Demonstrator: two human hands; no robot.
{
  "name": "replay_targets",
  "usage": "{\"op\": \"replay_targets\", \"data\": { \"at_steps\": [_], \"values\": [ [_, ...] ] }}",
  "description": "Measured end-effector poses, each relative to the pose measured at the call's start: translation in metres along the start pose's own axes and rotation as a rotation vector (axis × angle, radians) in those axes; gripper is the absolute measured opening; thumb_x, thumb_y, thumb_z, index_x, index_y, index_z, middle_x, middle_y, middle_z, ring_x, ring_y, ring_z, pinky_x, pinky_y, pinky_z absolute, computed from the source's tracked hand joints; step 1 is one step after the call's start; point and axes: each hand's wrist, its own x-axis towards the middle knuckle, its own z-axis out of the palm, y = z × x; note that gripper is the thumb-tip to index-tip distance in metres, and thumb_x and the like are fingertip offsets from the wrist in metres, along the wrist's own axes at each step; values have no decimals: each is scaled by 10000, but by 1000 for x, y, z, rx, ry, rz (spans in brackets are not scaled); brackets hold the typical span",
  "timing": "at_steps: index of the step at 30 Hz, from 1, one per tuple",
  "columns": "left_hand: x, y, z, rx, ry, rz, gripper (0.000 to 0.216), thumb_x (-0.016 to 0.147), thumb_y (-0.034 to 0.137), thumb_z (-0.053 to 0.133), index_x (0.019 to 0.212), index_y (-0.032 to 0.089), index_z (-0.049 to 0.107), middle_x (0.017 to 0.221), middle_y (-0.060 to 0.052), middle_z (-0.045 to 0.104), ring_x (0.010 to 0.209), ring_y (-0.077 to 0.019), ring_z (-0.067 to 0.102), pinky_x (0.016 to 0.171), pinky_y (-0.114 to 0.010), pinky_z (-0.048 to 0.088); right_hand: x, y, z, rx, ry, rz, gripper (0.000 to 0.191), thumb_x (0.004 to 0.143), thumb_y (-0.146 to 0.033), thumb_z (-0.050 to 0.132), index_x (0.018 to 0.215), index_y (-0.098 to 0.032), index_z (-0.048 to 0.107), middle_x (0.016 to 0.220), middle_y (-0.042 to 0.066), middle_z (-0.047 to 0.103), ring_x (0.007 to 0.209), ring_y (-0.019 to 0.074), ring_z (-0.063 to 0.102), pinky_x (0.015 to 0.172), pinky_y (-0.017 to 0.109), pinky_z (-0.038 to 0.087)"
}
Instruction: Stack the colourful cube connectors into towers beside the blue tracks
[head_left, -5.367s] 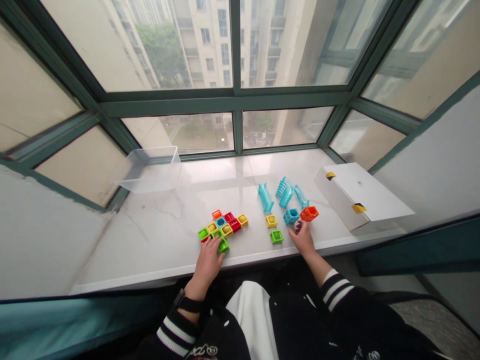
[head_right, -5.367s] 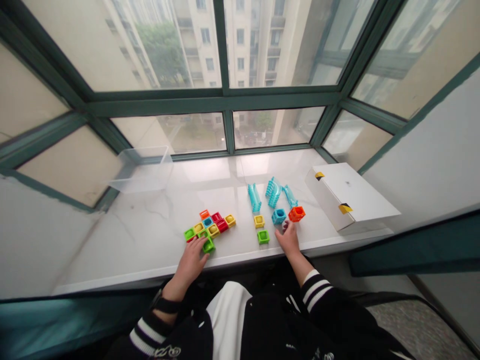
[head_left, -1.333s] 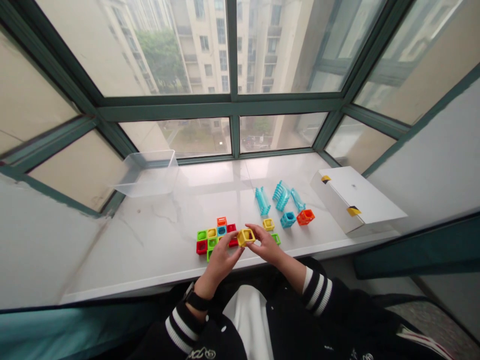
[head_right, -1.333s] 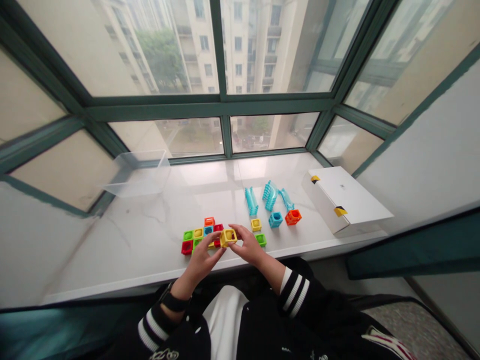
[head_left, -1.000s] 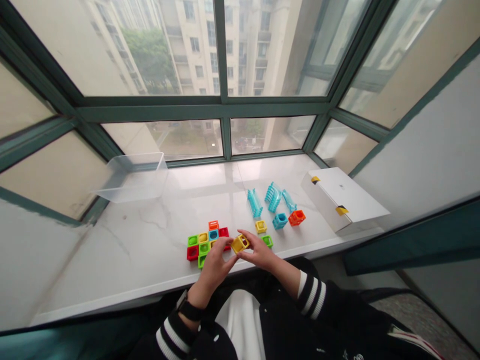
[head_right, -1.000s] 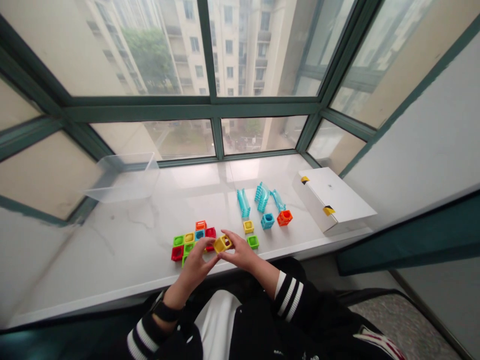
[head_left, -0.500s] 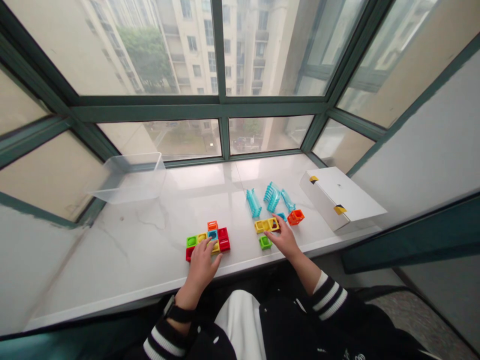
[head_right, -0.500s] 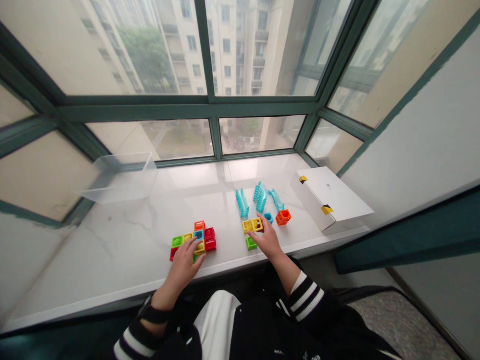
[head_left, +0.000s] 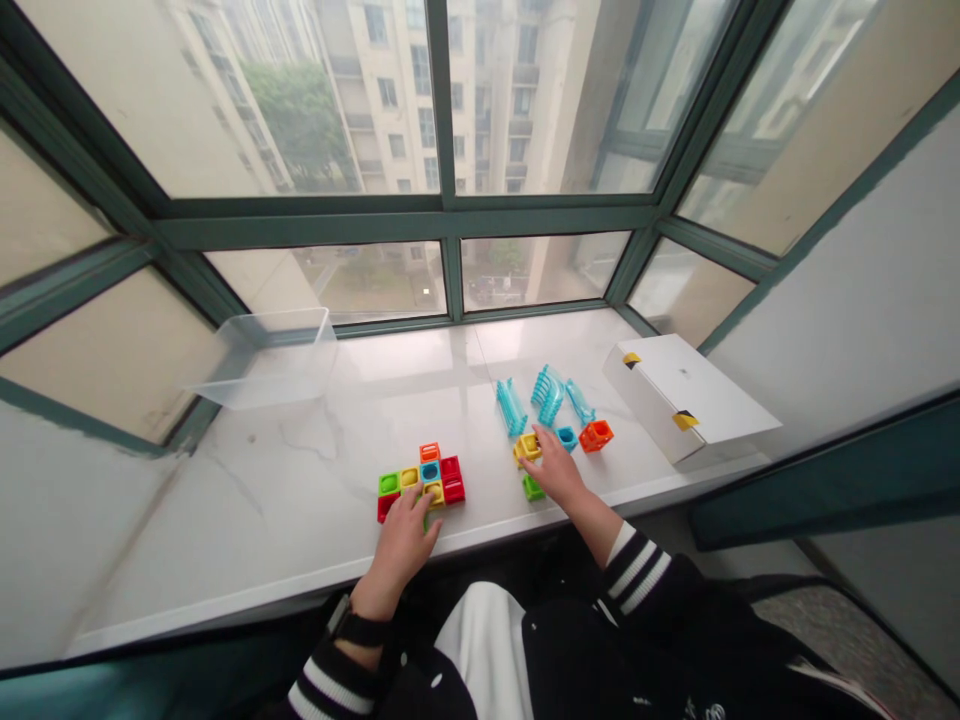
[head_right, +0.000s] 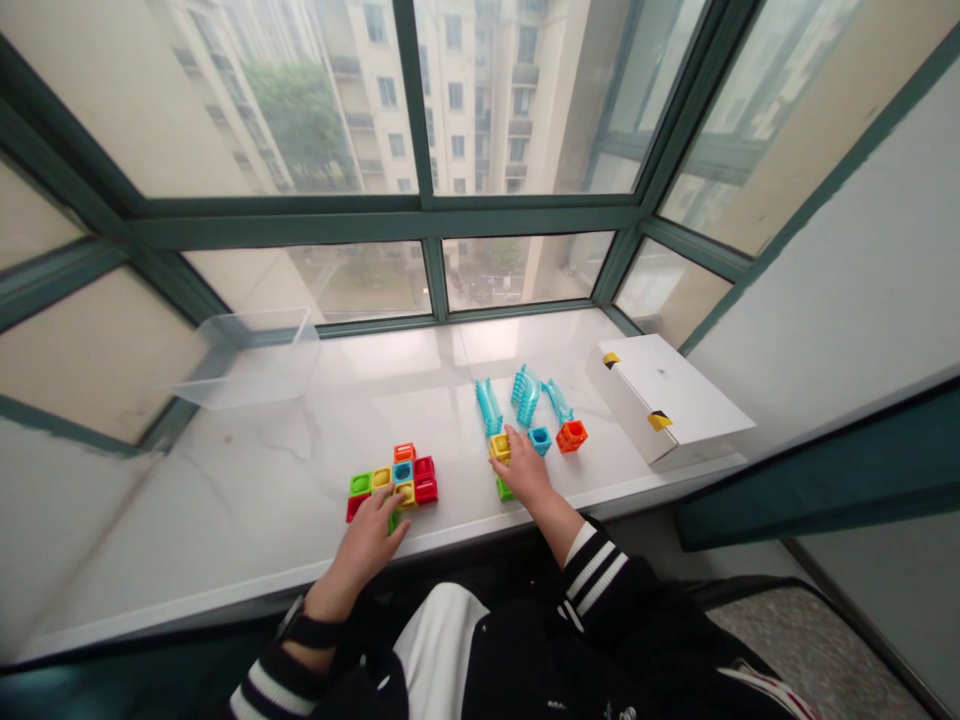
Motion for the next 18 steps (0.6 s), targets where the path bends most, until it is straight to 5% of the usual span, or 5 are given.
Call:
{"op": "replay_targets", "data": {
  "at_steps": [18],
  "values": [
    [-3, 2, 0, 23, -5, 11, 467, 911, 255, 654, 1375, 199, 648, 1581, -151, 534, 1461, -345, 502, 1212, -514, 411, 14, 16, 35, -113, -48, 94, 737, 849, -231, 718, 1519, -158, 420, 1398, 176, 616, 1283, 287, 620, 1101, 382, 479]
  ]
}}
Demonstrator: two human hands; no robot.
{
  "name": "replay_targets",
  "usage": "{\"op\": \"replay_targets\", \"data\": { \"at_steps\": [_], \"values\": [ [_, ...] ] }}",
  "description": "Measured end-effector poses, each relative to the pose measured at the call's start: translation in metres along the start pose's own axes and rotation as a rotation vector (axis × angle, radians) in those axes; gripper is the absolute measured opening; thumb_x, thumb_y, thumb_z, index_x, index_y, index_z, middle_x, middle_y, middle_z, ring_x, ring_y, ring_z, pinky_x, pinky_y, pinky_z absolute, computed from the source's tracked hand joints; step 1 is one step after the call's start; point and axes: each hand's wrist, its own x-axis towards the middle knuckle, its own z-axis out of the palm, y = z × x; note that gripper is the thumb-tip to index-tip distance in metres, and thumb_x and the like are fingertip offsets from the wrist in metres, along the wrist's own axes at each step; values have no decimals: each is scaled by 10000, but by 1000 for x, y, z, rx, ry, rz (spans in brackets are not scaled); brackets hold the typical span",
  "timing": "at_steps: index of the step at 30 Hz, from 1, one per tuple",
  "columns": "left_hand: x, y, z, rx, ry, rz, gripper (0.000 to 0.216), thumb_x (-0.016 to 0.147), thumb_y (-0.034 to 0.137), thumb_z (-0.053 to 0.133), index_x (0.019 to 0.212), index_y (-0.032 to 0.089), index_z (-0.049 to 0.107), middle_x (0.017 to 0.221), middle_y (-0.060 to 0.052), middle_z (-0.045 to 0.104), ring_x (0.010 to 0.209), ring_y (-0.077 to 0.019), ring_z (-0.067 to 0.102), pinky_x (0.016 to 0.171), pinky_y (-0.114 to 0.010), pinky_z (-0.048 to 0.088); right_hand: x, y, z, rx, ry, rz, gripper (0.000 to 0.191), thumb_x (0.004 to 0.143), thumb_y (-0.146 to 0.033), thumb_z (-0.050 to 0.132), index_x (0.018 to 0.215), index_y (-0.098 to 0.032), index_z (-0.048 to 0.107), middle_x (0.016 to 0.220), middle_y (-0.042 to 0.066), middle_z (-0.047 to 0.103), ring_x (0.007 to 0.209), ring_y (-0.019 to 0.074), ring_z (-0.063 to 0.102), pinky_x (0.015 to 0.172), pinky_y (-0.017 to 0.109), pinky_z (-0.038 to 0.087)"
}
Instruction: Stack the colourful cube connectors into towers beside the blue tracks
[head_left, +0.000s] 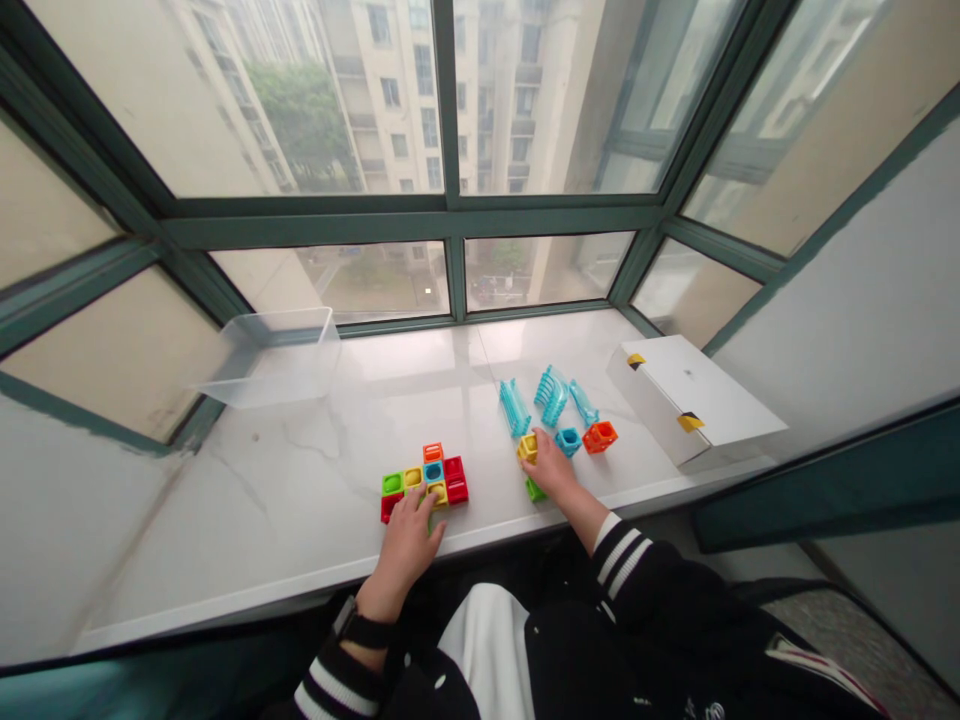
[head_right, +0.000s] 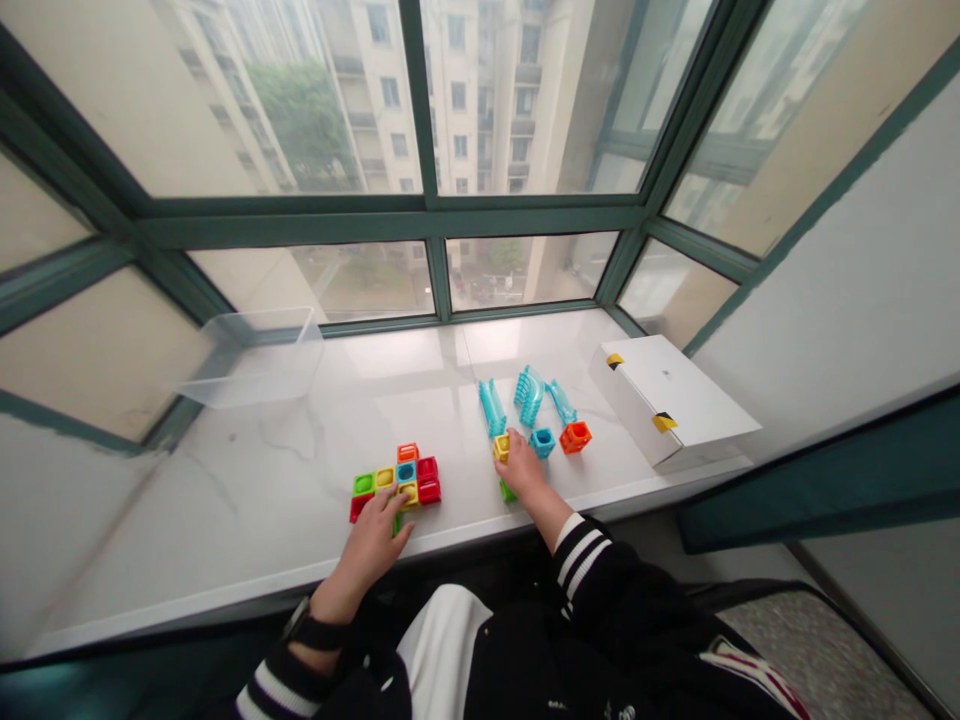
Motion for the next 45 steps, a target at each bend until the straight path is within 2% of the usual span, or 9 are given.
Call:
{"op": "replay_targets", "data": {
  "at_steps": [13, 29, 45],
  "values": [
    [0, 2, -3, -3, -16, -17, 486, 912, 256, 647, 1395, 206, 632, 1591, -152, 524, 1475, -349, 491, 1231, -518, 386, -4, -20, -10, -108, -55, 74, 729, 886, -223, 714, 1536, -149, 392, 1422, 195, 599, 1201, 294, 656, 992, 349, 507],
    [1, 4, -6, 6, -25, -12, 497, 920, 251, 647, 1412, 186, 624, 1594, -163, 522, 1469, -357, 495, 1241, -526, 379, -4, -18, -4, -135, -47, 104, 716, 907, -262, 710, 1538, -156, 390, 1431, 192, 598, 1191, 278, 662, 944, 324, 517],
    [-1, 3, -3, 9, -29, -17, 513, 915, 246, 659, 1425, 219, 615, 1616, -143, 504, 1496, -352, 472, 1240, -527, 377, -5, -20, -4, -116, -20, 85, 744, 900, -232, 689, 1563, -139, 365, 1413, 206, 610, 1211, 298, 645, 986, 359, 511]
  ]
}}
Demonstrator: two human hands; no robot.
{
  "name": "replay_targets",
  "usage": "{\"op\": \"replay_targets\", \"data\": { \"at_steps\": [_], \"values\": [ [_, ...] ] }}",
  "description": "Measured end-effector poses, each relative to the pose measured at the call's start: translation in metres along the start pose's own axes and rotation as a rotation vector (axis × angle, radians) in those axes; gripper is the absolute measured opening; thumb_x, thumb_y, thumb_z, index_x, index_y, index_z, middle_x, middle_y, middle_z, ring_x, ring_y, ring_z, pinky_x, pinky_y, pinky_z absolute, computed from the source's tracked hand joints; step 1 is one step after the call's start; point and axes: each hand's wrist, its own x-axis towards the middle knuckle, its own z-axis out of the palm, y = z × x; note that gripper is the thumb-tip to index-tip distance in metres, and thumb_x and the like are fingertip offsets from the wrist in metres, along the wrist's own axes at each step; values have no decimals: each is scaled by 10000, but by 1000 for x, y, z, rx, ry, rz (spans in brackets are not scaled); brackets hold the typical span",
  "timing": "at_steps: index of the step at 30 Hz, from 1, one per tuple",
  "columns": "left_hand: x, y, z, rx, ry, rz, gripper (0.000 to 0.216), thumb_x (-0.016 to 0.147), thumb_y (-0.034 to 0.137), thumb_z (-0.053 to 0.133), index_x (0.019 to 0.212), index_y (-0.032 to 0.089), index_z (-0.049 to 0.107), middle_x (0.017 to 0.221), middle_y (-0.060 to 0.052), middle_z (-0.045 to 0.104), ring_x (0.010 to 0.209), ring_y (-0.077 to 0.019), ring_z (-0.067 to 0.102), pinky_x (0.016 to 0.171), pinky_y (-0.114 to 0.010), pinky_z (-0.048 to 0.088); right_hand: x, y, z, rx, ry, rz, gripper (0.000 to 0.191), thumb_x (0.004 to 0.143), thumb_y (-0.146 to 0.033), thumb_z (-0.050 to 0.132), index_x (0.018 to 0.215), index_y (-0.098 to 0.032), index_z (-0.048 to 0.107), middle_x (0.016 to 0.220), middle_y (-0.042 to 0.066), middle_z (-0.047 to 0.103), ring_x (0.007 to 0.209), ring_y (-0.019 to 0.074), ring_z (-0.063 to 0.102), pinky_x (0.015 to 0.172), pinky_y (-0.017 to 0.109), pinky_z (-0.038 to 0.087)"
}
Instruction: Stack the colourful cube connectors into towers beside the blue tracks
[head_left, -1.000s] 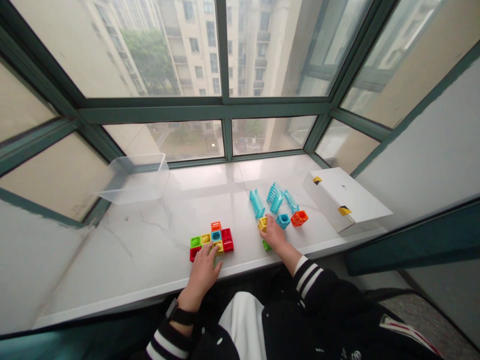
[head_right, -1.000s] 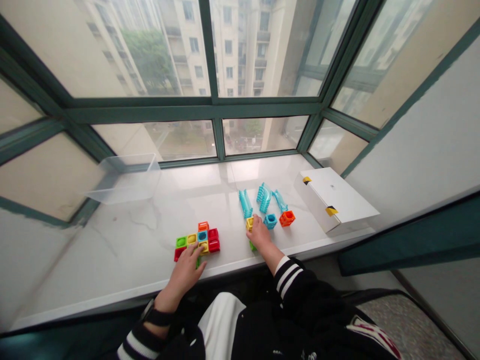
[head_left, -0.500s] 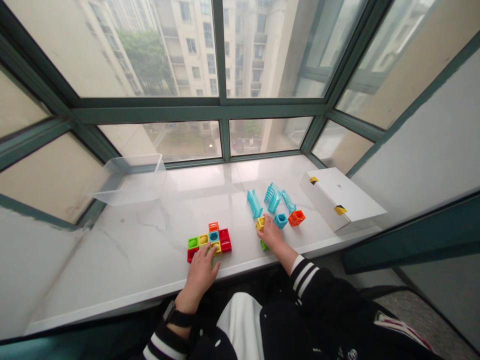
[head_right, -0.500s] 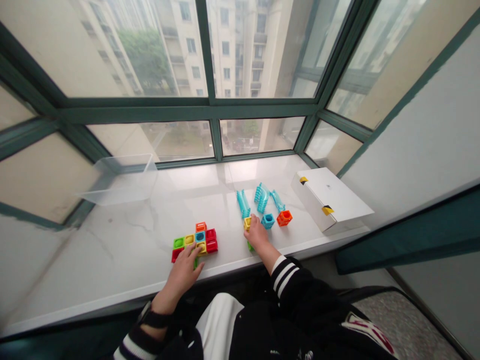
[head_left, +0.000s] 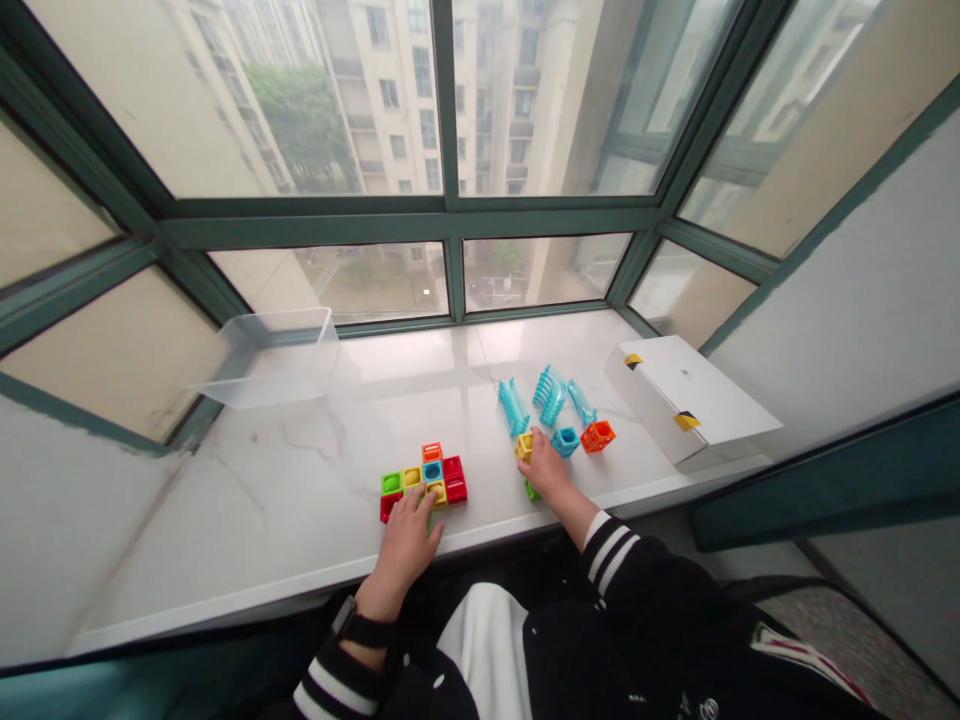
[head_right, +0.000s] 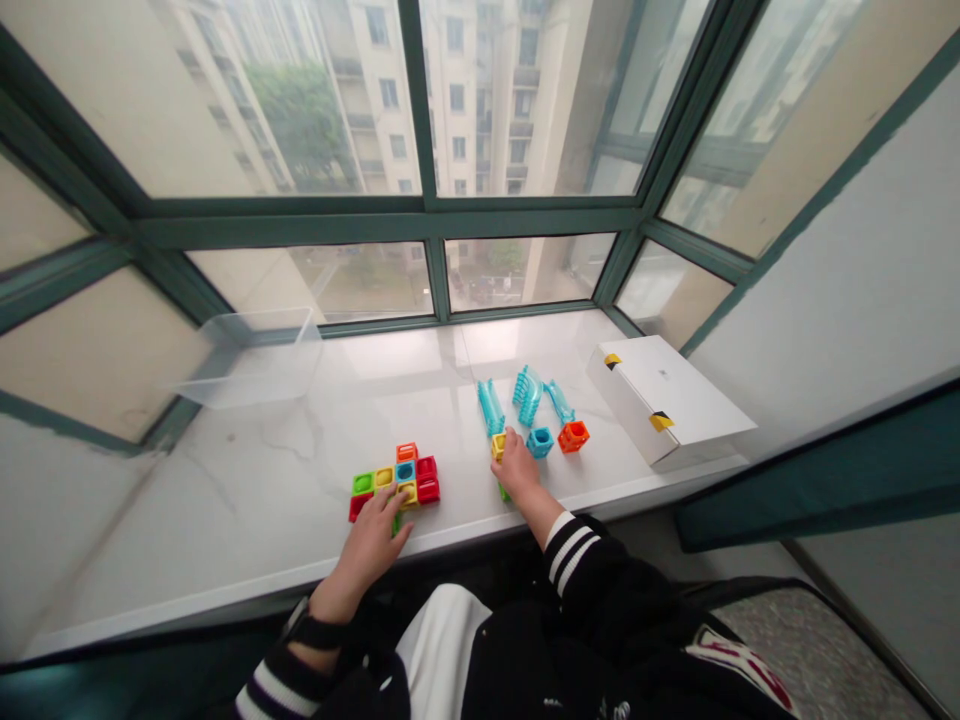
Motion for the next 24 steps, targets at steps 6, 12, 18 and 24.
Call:
{"op": "replay_targets", "data": {
  "at_steps": [6, 12, 18, 24],
  "values": [
    [0, 0, -2, -12, -6, 6, 517, 908, 246, 667, 1420, 194, 621, 1602, -162, 514, 1490, -353, 479, 1246, -513, 376, 0, 2, 0, 12, 0, -21, 771, 907, -234, 675, 1597, -148, 341, 1406, 201, 618, 1223, 303, 642, 1010, 369, 502],
    [-2, 1, -2, -25, 18, -5, 522, 900, 242, 666, 1420, 228, 619, 1594, -141, 529, 1471, -339, 500, 1243, -524, 376, -2, 3, 0, 27, 8, -33, 784, 912, -238, 666, 1614, -150, 329, 1387, 192, 631, 1227, 300, 642, 1018, 361, 498],
    [-1, 1, -3, -21, 1, -4, 515, 912, 255, 661, 1423, 216, 617, 1607, -152, 513, 1478, -352, 489, 1244, -531, 372, -4, 5, 1, 19, 21, -41, 815, 917, -260, 671, 1637, -156, 302, 1395, 193, 632, 1222, 305, 646, 1010, 365, 500],
    [-2, 3, -4, 6, -19, -11, 546, 919, 246, 657, 1457, 177, 594, 1624, -162, 490, 1501, -363, 460, 1259, -519, 349, -7, 5, -1, 28, 4, -47, 862, 924, -266, 669, 1662, -137, 242, 1408, 209, 626, 1247, 318, 641, 1031, 388, 500]
  ]
}}
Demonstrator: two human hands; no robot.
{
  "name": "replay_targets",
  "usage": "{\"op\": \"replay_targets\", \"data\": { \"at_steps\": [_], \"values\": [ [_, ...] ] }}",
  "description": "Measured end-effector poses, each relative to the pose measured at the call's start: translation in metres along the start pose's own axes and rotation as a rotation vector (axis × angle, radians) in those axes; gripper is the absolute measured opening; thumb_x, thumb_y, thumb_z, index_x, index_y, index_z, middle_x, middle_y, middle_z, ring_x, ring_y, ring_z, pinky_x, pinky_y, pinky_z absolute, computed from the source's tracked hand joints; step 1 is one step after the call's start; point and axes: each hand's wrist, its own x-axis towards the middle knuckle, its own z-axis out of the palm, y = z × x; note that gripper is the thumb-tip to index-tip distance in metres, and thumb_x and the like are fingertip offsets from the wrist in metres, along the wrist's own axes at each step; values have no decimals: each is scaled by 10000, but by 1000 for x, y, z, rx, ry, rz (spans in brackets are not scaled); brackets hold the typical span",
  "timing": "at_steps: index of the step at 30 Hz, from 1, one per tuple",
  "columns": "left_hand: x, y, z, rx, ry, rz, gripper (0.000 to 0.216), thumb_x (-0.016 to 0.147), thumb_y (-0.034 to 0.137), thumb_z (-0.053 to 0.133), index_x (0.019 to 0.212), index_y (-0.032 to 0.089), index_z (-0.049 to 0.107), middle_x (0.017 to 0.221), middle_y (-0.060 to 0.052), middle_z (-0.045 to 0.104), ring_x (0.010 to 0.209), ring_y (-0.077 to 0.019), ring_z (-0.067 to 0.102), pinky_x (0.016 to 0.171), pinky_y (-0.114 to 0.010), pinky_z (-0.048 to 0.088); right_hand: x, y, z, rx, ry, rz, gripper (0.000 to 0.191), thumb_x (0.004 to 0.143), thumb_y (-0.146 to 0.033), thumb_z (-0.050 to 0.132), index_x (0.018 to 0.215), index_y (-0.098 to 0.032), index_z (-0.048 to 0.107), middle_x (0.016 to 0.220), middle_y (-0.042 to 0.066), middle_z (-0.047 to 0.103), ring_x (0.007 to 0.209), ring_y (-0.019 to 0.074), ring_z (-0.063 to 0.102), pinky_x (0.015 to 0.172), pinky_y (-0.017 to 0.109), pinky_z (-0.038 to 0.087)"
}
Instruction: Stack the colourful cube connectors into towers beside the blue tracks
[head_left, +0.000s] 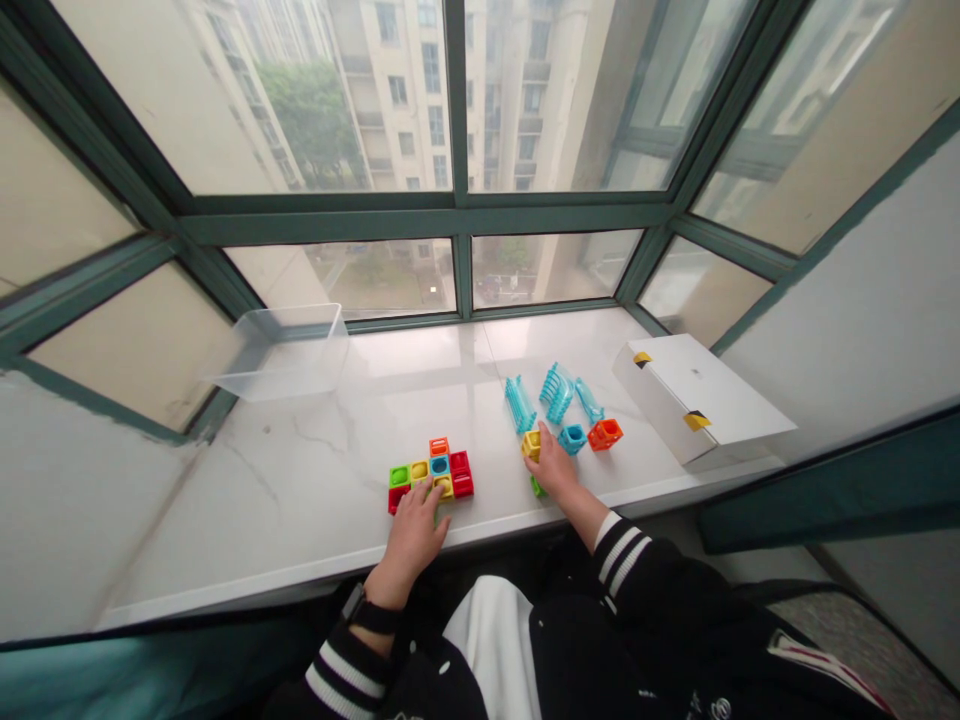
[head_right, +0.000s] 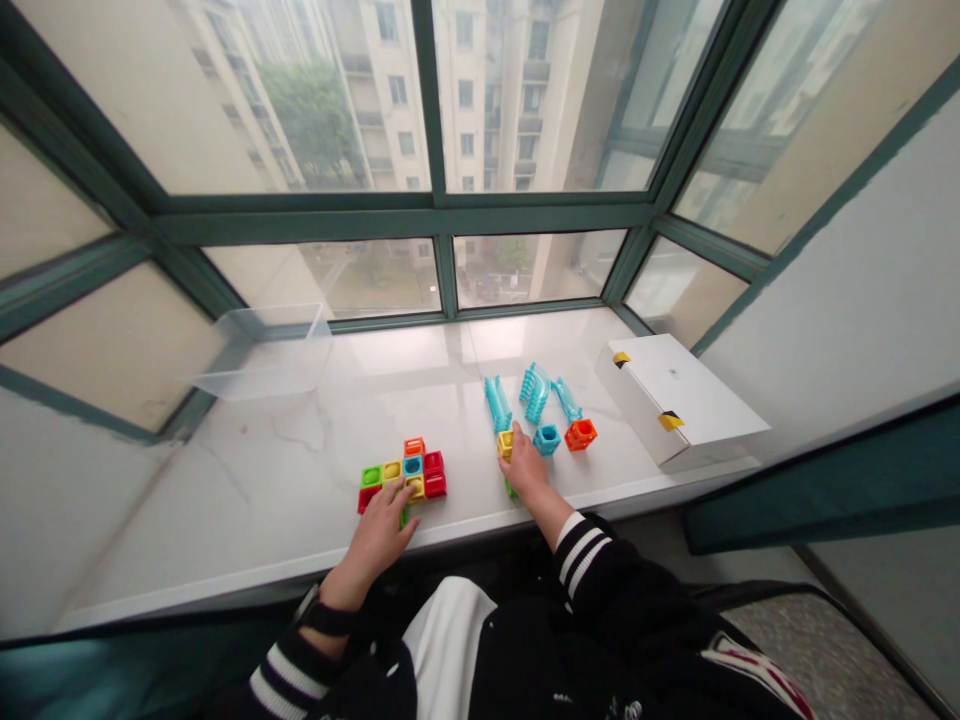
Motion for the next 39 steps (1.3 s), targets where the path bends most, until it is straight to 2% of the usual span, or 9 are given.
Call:
{"op": "replay_targets", "data": {
  "at_steps": [6, 9, 12, 16, 20, 24, 28, 33, 39],
  "values": [
    [-1, -3, 4, -10, 7, 4, 543, 925, 257, 652, 1463, 210, 590, 1643, -138, 475, 1516, -349, 445, 1261, -513, 347, -4, -4, -9, 28, 3, -7, 957, 893, -295, 709, 1677, -126, 187, 1454, 238, 579, 1270, 352, 628, 1060, 439, 507],
    [0, -4, 4, -23, -12, -5, 559, 918, 256, 662, 1470, 216, 585, 1651, -136, 469, 1530, -347, 432, 1268, -515, 339, -12, -3, -16, 24, 52, -52, 980, 883, -304, 703, 1683, -137, 162, 1500, 249, 526, 1321, 375, 591, 1095, 495, 498],
    [0, -2, 2, -46, -30, -16, 578, 901, 251, 682, 1471, 226, 585, 1656, -138, 465, 1536, -347, 429, 1273, -532, 329, -23, -5, -28, 25, 160, -186, 909, 902, -292, 662, 1671, -140, 202, 1525, 254, 493, 1398, 395, 520, 1140, 558, 468],
    [1, -2, 0, -87, -38, -21, 567, 892, 252, 692, 1453, 225, 607, 1654, -144, 470, 1538, -358, 431, 1272, -549, 339, -32, -21, -45, 93, 244, -363, 710, 949, -280, 601, 1606, -158, 362, 1482, 224, 538, 1394, 379, 508, 1175, 584, 445],
    [1, -10, -6, -195, -12, 10, 560, 904, 284, 685, 1456, 227, 606, 1621, -141, 516, 1517, -347, 468, 1255, -563, 380, -36, -38, -49, 231, 163, -477, 578, 962, -250, 581, 1530, -210, 481, 1393, 169, 628, 1327, 334, 576, 1159, 558, 479],
    [-3, -32, -21, -275, 127, 59, 479, 923, 279, 636, 1401, 238, 643, 1530, -119, 614, 1435, -307, 564, 1226, -544, 439, -42, -45, -44, 313, 11, -529, 423, 976, -232, 583, 1397, -238, 611, 1262, 122, 708, 1198, 291, 661, 1090, 511, 533],
    [-13, -61, -36, -266, 247, 5, 432, 942, 281, 572, 1361, 218, 658, 1430, -123, 681, 1340, -301, 636, 1192, -545, 486, -47, -46, -38, 318, -141, -559, 274, 984, -222, 601, 1237, -234, 706, 1170, 97, 744, 1109, 260, 702, 1016, 440, 562],
    [-30, -84, -35, -232, 277, -76, 450, 927, 259, 555, 1364, 211, 651, 1427, -130, 675, 1342, -313, 636, 1186, -555, 496, -48, -49, -31, 314, -216, -559, 265, 971, -193, 628, 1214, -234, 724, 1168, 89, 750, 1108, 256, 707, 1012, 419, 553],
    [-33, -75, -24, -240, 244, -73, 453, 934, 276, 578, 1380, 221, 641, 1455, -124, 642, 1359, -302, 610, 1207, -531, 476, -51, -58, -22, 298, -290, -596, 316, 941, -163, 653, 1240, -237, 726, 1176, 88, 729, 1108, 250, 700, 1030, 407, 545]
  ]
}}
